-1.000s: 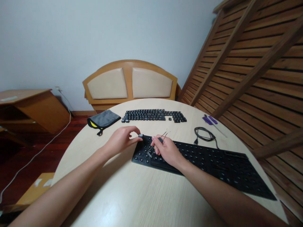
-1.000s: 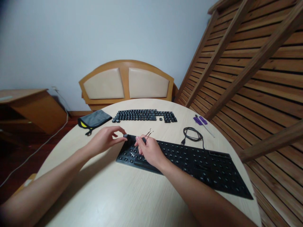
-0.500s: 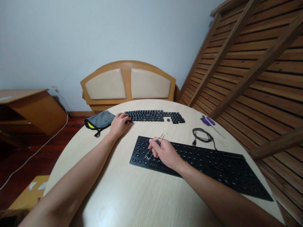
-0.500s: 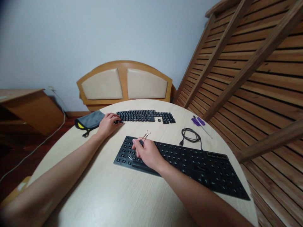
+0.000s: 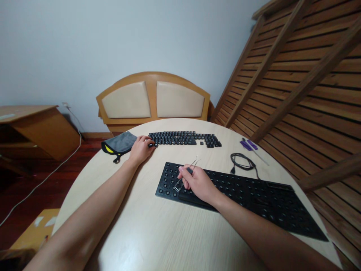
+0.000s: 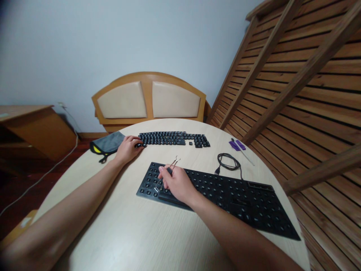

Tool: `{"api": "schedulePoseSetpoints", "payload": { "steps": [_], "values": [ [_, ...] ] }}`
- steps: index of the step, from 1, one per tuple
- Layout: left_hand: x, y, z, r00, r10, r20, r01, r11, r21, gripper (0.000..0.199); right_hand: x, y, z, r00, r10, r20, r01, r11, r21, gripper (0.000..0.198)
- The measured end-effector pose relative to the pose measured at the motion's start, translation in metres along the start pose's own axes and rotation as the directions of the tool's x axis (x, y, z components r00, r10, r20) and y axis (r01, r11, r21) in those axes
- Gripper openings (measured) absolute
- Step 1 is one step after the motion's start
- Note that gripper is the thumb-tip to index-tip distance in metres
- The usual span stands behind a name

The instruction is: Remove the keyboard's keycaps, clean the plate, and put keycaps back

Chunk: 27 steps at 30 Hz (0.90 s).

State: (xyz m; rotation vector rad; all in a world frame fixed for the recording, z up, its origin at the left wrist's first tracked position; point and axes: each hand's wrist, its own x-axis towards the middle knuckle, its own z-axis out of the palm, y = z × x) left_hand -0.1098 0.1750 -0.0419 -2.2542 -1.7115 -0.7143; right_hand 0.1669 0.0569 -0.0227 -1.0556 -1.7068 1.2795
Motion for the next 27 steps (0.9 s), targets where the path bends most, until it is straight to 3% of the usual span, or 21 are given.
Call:
{"api": "schedulePoseSetpoints", "payload": {
  "steps": [18,27],
  "values": [
    [0.001,-0.003,0.001,0.999,-0.047,0.019,0.048,0.999,-0.012,0.018,-0.001,0.0,0.0,1.0,0.003,0.0,-0.003,1.0,-0.017,0.046],
    [-0.002,0.012,-0.005,1.0,0.012,0.008,-0.011,0.989,-0.147,0.023,0.0,0.0,0.0,1.0,0.005,0.001,-0.005,1.0,-0.007,0.046]
  ]
}}
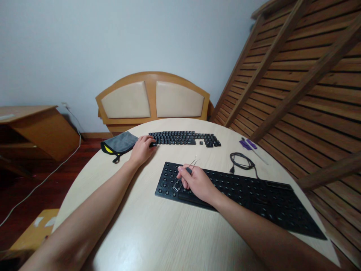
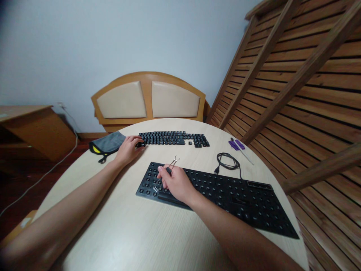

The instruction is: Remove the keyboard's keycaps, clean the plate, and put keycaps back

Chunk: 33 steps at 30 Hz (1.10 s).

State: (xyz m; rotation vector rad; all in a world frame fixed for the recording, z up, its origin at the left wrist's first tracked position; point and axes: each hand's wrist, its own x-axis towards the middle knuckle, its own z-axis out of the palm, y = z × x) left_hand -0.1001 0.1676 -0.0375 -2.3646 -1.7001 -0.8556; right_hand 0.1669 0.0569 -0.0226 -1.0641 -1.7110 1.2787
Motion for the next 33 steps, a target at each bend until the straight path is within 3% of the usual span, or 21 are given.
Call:
{"api": "schedulePoseSetpoints", "payload": {
  "steps": [6,9,12,16,18,23,28,33],
  "values": [
    [0.002,0.045,-0.012,0.996,0.049,0.069,-0.035,0.982,-0.186,0.021,0.001,-0.003,0.0,1.0,0.0,0.002,0.0,1.0,-0.008,0.044],
    [-0.003,0.071,-0.018,0.986,0.068,0.153,-0.022,0.958,-0.286,0.022,-0.001,-0.017,-0.011,1.0,-0.008,0.007,0.009,0.992,-0.128,0.044],
    [-0.019,0.096,-0.028,0.964,0.115,0.238,-0.026,0.937,-0.348,0.026,-0.007,-0.035,-0.029,0.997,-0.029,0.071,0.05,0.948,-0.313,0.037],
    [-0.049,0.12,-0.043,0.928,0.146,0.343,0.044,0.871,-0.49,0.024,-0.016,-0.047,-0.047,0.984,-0.042,0.171,0.098,0.935,-0.341,0.028],
    [-0.062,0.127,-0.049,0.93,0.203,0.307,-0.019,0.859,-0.512,0.021,-0.019,-0.044,-0.049,0.976,-0.054,0.209,0.121,0.94,-0.319,0.028],
    [-0.08,0.135,-0.054,0.871,0.357,0.337,-0.139,0.838,-0.528,0.025,-0.024,-0.027,-0.049,0.986,-0.038,0.16,0.075,0.97,-0.232,0.031],
    [-0.085,0.139,-0.051,0.875,0.371,0.311,-0.163,0.831,-0.532,0.026,-0.027,-0.019,-0.058,0.994,-0.03,0.108,0.061,0.953,-0.297,0.037],
    [-0.088,0.142,-0.046,0.878,0.383,0.286,-0.18,0.82,-0.544,0.017,-0.029,-0.021,-0.071,0.981,-0.002,0.192,0.064,0.946,-0.318,0.029]
  ]
}}
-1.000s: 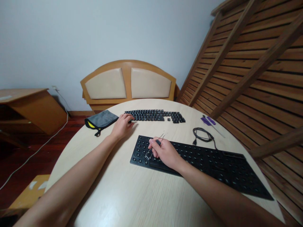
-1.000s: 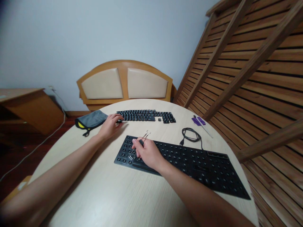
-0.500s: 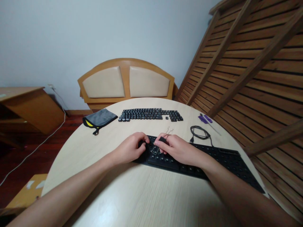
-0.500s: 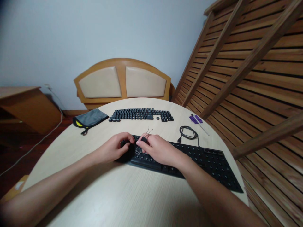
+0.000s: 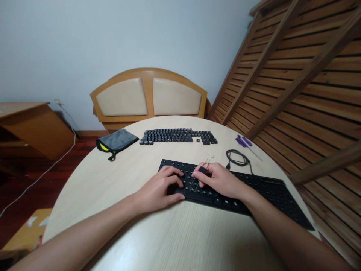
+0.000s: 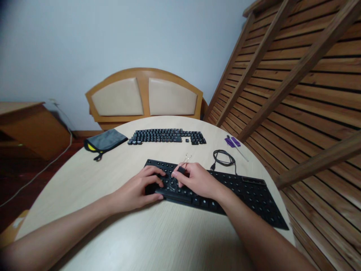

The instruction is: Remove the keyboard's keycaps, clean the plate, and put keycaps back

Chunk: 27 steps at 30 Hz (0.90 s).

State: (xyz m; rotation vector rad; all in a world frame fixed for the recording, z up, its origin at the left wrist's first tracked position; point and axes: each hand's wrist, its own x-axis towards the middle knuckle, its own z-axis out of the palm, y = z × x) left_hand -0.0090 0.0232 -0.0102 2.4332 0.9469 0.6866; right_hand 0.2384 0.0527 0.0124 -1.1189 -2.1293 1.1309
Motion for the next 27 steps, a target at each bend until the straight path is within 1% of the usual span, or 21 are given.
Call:
{"api": "schedulePoseSetpoints", "payload": {
  "steps": [4,10,17,23,27],
  "values": [
    [-0.001,0.001,0.002,1.0,0.013,0.008,-0.013,1.0,0.003,0.013,-0.003,-0.001,-0.007,0.999,0.006,0.048,-0.004,0.999,-0.053,0.026],
    [-0.002,0.0,0.004,1.0,0.01,0.025,-0.011,1.0,0.018,0.013,-0.005,-0.003,-0.011,0.996,0.009,0.088,0.001,0.994,-0.114,0.026],
    [-0.002,0.002,0.004,0.999,0.005,0.033,-0.005,1.0,0.005,0.01,-0.006,0.0,-0.015,0.996,0.042,0.082,-0.032,0.992,-0.125,0.026],
    [-0.001,0.003,0.004,1.0,-0.007,0.031,0.007,1.0,0.002,0.011,-0.008,0.0,-0.023,0.988,0.073,0.134,-0.049,0.984,-0.172,0.024],
    [-0.001,0.003,0.005,1.0,-0.014,0.027,0.014,1.0,0.0,0.011,-0.009,0.003,-0.028,0.982,0.078,0.173,-0.049,0.984,-0.17,0.023]
  ]
}}
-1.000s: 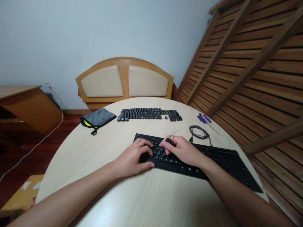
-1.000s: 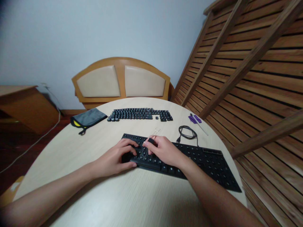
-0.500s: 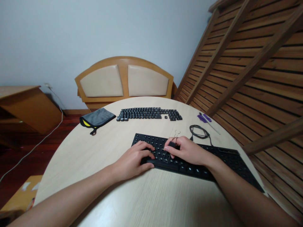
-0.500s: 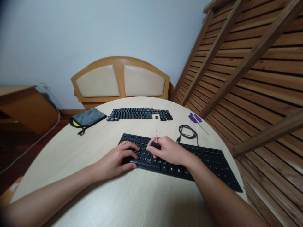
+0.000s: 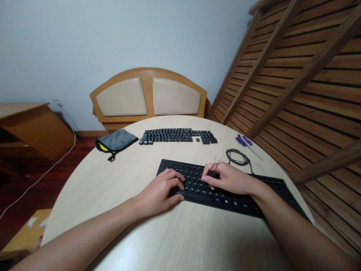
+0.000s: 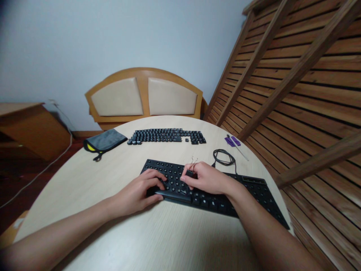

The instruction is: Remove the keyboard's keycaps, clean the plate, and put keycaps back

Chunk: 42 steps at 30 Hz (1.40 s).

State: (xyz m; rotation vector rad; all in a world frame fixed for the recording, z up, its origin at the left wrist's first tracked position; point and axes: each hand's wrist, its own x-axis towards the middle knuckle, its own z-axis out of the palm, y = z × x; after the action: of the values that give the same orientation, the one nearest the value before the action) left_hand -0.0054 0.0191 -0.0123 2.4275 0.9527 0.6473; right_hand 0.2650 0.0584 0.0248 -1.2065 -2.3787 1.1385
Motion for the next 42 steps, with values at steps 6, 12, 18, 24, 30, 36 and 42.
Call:
{"api": "schedulePoseSetpoints", "payload": {
  "steps": [6,12,18,24,30,36,42],
  "values": [
    [-0.001,0.0,0.001,1.0,-0.006,-0.005,0.006,1.0,0.014,0.011,-0.001,0.0,-0.006,0.999,-0.007,0.042,0.006,1.0,0.025,0.026],
    [-0.002,0.003,0.003,0.999,-0.034,0.001,0.034,0.997,0.076,0.014,-0.003,0.0,-0.009,0.996,0.046,0.08,-0.05,0.998,0.048,0.028],
    [-0.002,0.011,-0.004,0.996,-0.072,0.044,0.064,0.984,0.164,0.012,-0.005,0.001,-0.007,0.991,0.071,0.113,-0.087,0.985,0.147,0.029],
    [-0.003,0.018,-0.01,0.988,-0.134,0.081,0.108,0.958,0.267,0.012,0.0,-0.002,0.005,0.99,0.061,0.126,-0.09,0.968,0.236,0.031],
    [-0.002,0.022,-0.004,0.991,-0.13,0.039,0.11,0.935,0.338,0.025,0.004,-0.001,0.013,0.991,0.066,0.12,-0.098,0.953,0.285,0.03],
    [-0.003,0.019,0.006,0.999,0.032,0.028,-0.039,0.956,0.29,0.029,0.004,-0.003,0.019,0.991,0.077,0.107,-0.107,0.942,0.318,0.03],
    [-0.002,0.015,0.018,0.994,0.109,0.011,-0.109,0.975,0.193,0.018,0.012,-0.003,0.037,0.999,0.027,0.017,-0.031,0.951,0.309,0.034]
  ]
}}
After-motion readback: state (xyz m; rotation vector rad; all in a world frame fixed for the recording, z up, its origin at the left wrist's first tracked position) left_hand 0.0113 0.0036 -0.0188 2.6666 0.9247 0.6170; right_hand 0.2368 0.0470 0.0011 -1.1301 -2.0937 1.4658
